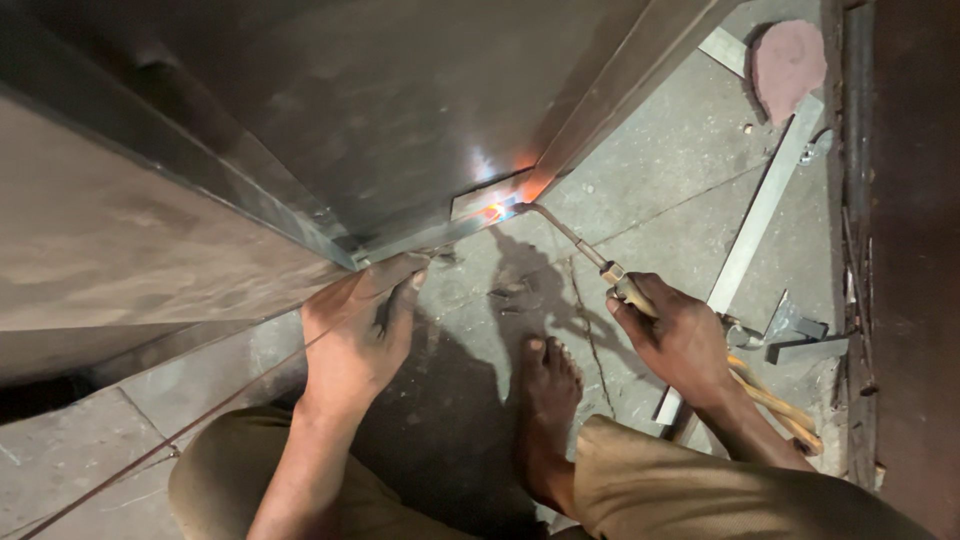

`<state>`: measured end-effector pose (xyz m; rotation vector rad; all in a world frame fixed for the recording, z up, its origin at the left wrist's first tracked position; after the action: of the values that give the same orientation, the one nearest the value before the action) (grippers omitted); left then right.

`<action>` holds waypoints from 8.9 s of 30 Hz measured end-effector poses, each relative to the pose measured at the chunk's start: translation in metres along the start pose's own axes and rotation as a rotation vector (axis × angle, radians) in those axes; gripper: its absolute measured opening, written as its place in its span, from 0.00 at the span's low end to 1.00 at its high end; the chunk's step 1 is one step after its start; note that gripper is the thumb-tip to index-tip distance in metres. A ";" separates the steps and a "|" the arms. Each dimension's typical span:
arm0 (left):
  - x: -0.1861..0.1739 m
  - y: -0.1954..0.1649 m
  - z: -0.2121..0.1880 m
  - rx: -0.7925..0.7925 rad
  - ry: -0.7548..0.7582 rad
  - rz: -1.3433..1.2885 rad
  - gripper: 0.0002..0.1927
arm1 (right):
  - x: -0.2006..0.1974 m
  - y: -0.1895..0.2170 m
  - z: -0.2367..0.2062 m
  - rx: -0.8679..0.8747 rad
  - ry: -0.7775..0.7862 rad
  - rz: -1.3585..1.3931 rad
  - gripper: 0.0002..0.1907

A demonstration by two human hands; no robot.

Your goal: The person uses a gas welding torch and a filler rod to join metal plates on a concrete floor.

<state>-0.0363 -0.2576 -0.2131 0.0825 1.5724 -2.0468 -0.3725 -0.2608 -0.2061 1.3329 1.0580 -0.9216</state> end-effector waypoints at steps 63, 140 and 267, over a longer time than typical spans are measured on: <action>-0.010 0.003 0.005 -0.044 -0.031 -0.026 0.10 | 0.007 0.005 0.002 0.018 0.000 0.013 0.16; 0.004 0.001 0.004 0.026 -0.022 -0.014 0.14 | 0.003 0.001 0.012 0.071 0.051 0.109 0.15; 0.005 0.000 0.006 -0.007 0.030 0.034 0.14 | 0.005 0.005 0.008 0.024 0.089 0.119 0.20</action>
<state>-0.0385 -0.2653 -0.2132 0.1371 1.5856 -2.0229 -0.3664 -0.2679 -0.2095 1.4521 1.0266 -0.7947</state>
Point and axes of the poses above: each hand's wrist, its own z-axis towards the middle knuckle, its own x-axis out of the palm, y = z × x, the point moved 6 cm from there along z, towards the middle knuckle, and after that the axes turned 14 degrees about -y, right-handed, at the moved point
